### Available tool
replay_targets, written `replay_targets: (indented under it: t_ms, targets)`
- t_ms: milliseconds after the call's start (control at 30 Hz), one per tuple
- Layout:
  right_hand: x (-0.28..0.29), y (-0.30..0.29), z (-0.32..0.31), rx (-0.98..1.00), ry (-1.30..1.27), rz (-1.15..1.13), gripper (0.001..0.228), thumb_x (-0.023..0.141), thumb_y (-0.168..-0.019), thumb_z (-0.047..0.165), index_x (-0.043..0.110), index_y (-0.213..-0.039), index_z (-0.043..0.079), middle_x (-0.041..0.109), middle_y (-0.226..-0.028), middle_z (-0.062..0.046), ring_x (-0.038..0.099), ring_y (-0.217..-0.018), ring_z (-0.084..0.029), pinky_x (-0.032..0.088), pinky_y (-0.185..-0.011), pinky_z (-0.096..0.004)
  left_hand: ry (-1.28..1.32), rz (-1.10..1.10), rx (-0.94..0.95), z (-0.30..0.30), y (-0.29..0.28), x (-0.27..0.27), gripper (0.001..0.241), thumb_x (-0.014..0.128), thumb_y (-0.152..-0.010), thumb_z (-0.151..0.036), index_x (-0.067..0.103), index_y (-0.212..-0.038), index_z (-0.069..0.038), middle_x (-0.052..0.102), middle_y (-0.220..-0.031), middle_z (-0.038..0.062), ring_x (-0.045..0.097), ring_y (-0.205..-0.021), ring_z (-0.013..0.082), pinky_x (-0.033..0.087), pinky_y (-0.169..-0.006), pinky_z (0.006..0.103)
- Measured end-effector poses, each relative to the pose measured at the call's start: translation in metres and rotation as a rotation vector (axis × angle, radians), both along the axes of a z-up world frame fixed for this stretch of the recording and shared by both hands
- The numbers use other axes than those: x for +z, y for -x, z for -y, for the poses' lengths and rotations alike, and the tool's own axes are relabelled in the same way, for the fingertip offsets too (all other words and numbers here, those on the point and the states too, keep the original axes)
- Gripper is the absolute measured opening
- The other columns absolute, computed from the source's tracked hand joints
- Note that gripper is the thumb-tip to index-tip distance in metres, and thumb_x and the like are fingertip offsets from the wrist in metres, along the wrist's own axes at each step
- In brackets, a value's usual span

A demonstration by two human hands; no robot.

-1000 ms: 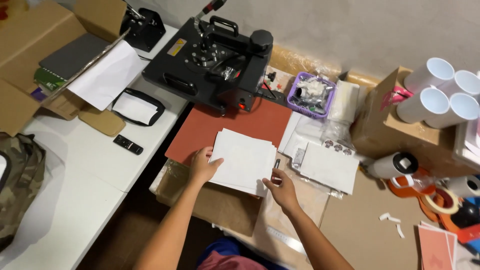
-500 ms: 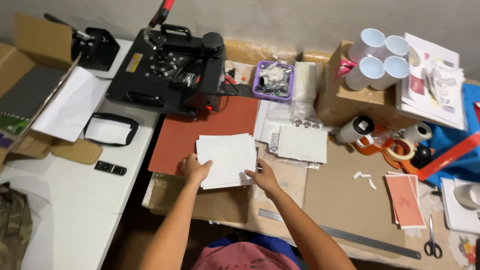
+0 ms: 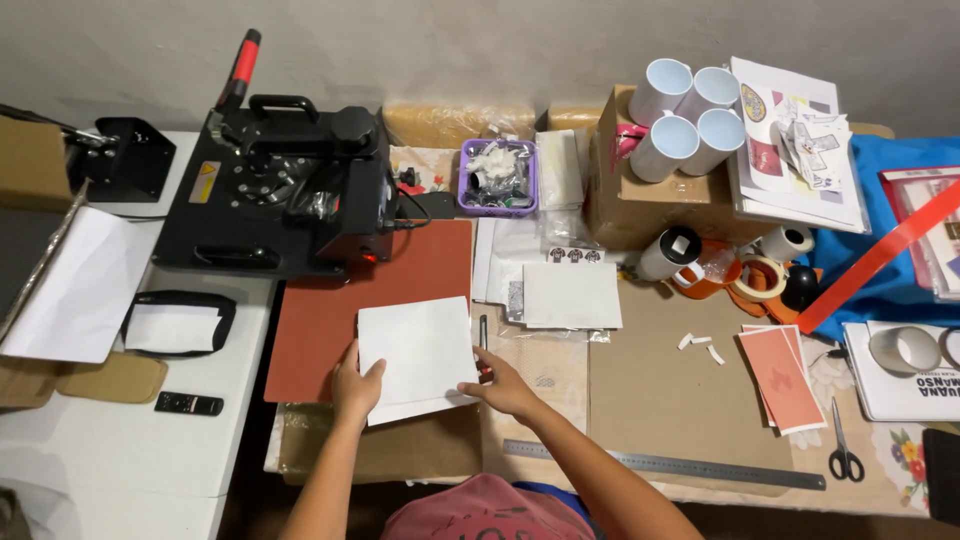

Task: Cutting and peeling small adhesive strips, organizing them on paper, and packing items into a box.

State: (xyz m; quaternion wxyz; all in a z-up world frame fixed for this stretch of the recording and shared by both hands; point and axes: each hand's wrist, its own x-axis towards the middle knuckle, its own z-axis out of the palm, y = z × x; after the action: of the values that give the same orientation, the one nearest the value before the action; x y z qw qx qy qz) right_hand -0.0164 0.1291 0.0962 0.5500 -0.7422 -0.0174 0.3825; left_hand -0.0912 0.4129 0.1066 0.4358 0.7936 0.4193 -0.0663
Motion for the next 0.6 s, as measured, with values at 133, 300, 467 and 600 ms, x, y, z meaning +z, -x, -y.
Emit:
replay_targets:
  t_ms: [133, 300, 467, 600]
  targets:
    - [0.008, -0.003, 0.007, -0.002, -0.045, 0.009, 0.095, 0.094, -0.095, 0.022, 0.046, -0.172, -0.005, 0.066, -0.152, -0.032, 0.068, -0.138, -0.042, 0.059, -0.115, -0.048, -0.126, 0.008, -0.020, 0.002, 0.008, -0.037, 0.073, 0.078, -0.104, -0.032, 0.058, -0.168, -0.002, 0.063, -0.156, 0.032, 0.064, -0.148, 0.0452, 0.056, -0.121, 0.0554]
    - [-0.014, 0.003, 0.003, 0.020, 0.045, -0.010, 0.089, 0.088, -0.090, 0.032, 0.051, -0.171, 0.026, 0.072, -0.157, -0.001, 0.074, -0.126, -0.022, 0.060, -0.109, -0.036, 0.024, 0.067, 0.176, 0.015, 0.019, -0.025, 0.065, 0.077, -0.102, -0.025, 0.062, -0.163, -0.013, 0.070, -0.160, 0.013, 0.068, -0.146, 0.0291, 0.057, -0.120, 0.0455]
    - [-0.038, 0.011, -0.003, -0.036, 0.087, -0.001, 0.096, 0.093, -0.086, 0.037, 0.049, -0.171, 0.024, 0.059, -0.164, -0.005, 0.066, -0.141, -0.024, 0.061, -0.111, -0.041, 0.102, 0.045, 0.151, 0.009, 0.007, 0.002, 0.067, 0.075, -0.103, -0.023, 0.058, -0.167, -0.021, 0.059, -0.169, 0.010, 0.066, -0.145, 0.0298, 0.059, -0.117, 0.0495]
    - [-0.037, 0.015, -0.011, 0.057, 0.104, 0.158, 0.112, 0.103, -0.074, 0.028, 0.045, -0.168, 0.017, 0.037, -0.169, -0.008, 0.057, -0.150, -0.030, 0.065, -0.109, -0.041, 0.094, -0.012, 0.106, 0.000, -0.006, 0.008, 0.069, 0.075, -0.104, -0.027, 0.056, -0.170, -0.025, 0.055, -0.173, 0.009, 0.064, -0.147, 0.0297, 0.057, -0.119, 0.0500]
